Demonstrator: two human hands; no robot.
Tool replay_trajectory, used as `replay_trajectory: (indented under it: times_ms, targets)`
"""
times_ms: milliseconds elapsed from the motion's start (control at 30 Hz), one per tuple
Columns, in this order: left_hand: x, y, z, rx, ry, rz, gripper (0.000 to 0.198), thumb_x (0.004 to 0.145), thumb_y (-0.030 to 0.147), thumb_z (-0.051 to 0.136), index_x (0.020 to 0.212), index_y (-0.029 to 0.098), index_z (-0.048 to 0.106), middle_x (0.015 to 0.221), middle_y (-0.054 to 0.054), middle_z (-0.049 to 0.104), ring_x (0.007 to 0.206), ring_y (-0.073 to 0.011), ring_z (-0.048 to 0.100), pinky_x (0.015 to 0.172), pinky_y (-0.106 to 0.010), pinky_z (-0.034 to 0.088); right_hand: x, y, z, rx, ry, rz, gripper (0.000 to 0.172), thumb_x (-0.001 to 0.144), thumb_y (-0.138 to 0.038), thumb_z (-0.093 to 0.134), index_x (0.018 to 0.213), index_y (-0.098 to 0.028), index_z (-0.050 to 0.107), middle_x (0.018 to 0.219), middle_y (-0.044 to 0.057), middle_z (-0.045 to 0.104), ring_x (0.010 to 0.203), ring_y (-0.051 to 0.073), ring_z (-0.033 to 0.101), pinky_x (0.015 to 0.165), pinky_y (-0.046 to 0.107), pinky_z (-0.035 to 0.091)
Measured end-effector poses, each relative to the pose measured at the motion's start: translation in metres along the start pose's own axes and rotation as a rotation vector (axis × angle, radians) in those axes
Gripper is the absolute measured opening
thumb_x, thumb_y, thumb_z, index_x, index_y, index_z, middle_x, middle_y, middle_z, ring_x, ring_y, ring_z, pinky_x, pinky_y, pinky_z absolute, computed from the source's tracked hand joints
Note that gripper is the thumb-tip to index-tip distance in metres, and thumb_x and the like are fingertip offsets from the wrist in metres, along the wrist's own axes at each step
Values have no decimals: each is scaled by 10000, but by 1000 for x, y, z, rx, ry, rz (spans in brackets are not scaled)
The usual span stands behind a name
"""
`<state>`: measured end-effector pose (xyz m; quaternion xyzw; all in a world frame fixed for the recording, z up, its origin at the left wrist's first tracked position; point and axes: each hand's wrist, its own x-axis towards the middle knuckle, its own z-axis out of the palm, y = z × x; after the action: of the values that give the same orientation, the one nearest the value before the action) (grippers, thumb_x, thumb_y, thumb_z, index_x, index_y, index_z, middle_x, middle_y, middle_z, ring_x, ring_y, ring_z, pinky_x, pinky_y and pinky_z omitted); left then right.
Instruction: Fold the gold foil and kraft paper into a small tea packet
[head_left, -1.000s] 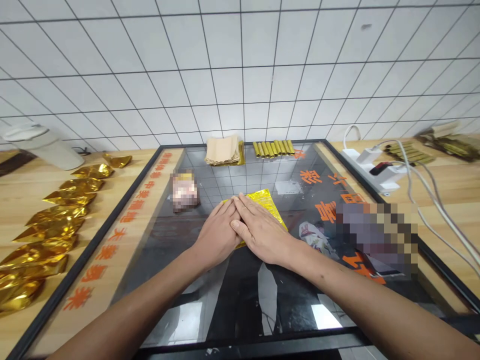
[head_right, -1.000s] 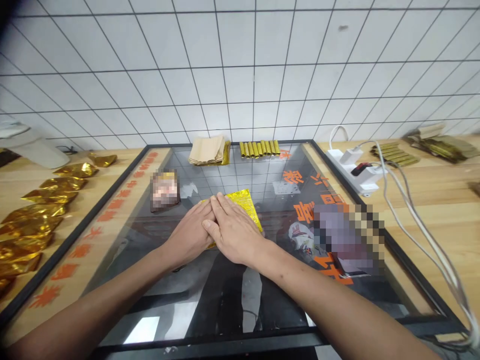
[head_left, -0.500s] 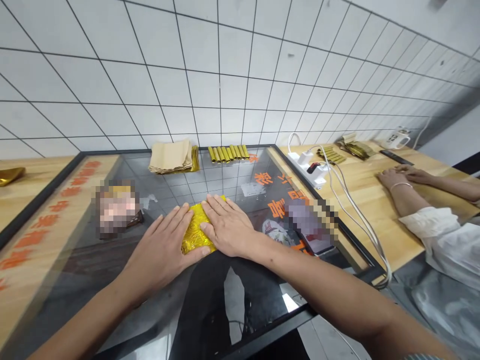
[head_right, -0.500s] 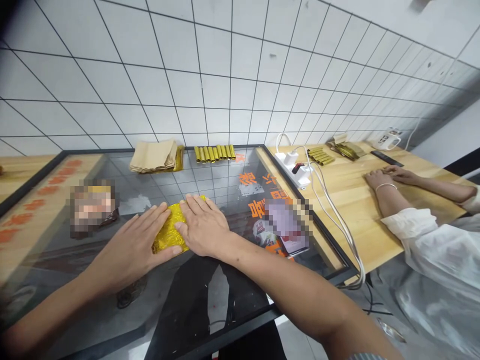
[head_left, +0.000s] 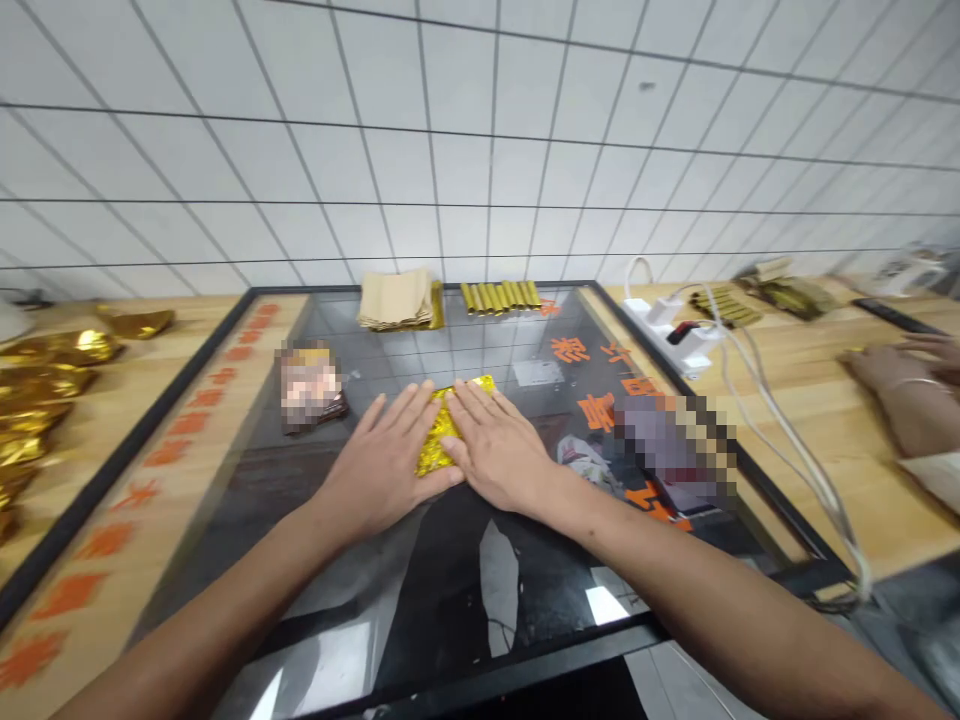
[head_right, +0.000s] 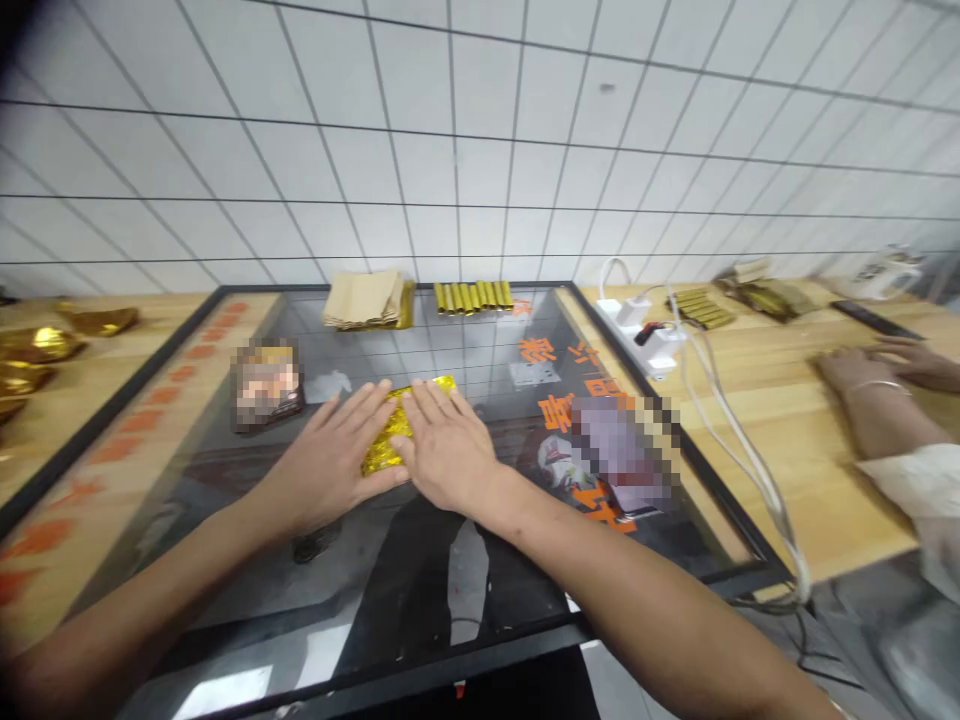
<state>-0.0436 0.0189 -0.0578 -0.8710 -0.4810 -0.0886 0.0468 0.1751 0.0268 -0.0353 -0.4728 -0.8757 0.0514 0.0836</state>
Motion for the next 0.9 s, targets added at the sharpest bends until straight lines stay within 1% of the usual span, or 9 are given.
replay_trajectory:
  times_ms: [33,133,300,400,500,600,700,800,900]
  targets:
    - [-2,3,-3,-4,-15,10,903,1053,777,408,1694,142,432,1785,-159,352,1662,-366,341,1346,-594,263,0,3,2,10,-30,-8,691,1167,-471,284,1717,-61,366,1809,145,279,1696,264,242,1391,473,172]
    - [-5,9,-8,-21,-58,-1,865,1072,752,400,1709,167,413,1787,-149,348,1655,-350,363,1354,-567,265,3,17,7,-7,-30,-8,699,1164,-464,245,1718,-53,363,1816,152,248,1702,274,216,1393,485,142]
    - [-7,10,-14,-16,-135,-53,946,1046,816,369,1706,138,398,1808,-155,286,1684,-333,298,1373,-584,203,10,37,4,-67,-48,54,711,1156,-466,184,1735,-81,334,1821,153,243,1699,279,225,1373,523,189]
    - [-7,9,-16,-36,-176,-81,1000,1007,863,401,1702,145,400,1820,-153,250,1690,-341,278,1370,-591,203,12,42,2,-113,-44,121,703,1151,-455,184,1738,-98,330,1820,145,254,1694,286,246,1363,554,206]
    - [-6,8,-16,-64,-177,-89,1020,991,873,426,1701,141,397,1823,-161,243,1688,-354,279,1368,-611,189,12,43,1,-138,-37,169,704,1149,-450,202,1727,-73,344,1811,164,272,1688,304,264,1359,584,202]
    - [-5,8,-16,-97,-171,-93,1023,990,863,445,1703,131,394,1820,-178,243,1688,-372,274,1361,-629,194,12,34,-4,-105,25,155,705,1147,-435,230,1725,-45,335,1816,189,244,1694,320,241,1367,586,174]
    - [-4,9,-17,-125,-184,-105,1032,985,843,483,1727,139,344,1820,-184,238,1689,-388,263,1354,-643,200,8,11,-11,55,77,59,726,1152,-483,244,1750,-72,286,1831,171,188,1711,301,173,1378,548,186]
    - [-4,10,-19,-139,-187,-96,972,1016,721,531,1761,163,250,1821,-171,251,1687,-392,266,1342,-656,224,3,-17,-13,287,-7,-40,765,1151,-559,264,1770,-110,237,1834,150,184,1713,281,151,1381,537,216]
    - [-6,9,-19,-117,-185,-76,888,1031,560,549,1761,152,248,1806,-177,303,1687,-390,268,1331,-644,263,-2,-35,-9,406,-118,-73,810,1150,-590,253,1773,-77,175,1842,152,114,1716,263,116,1395,500,177]
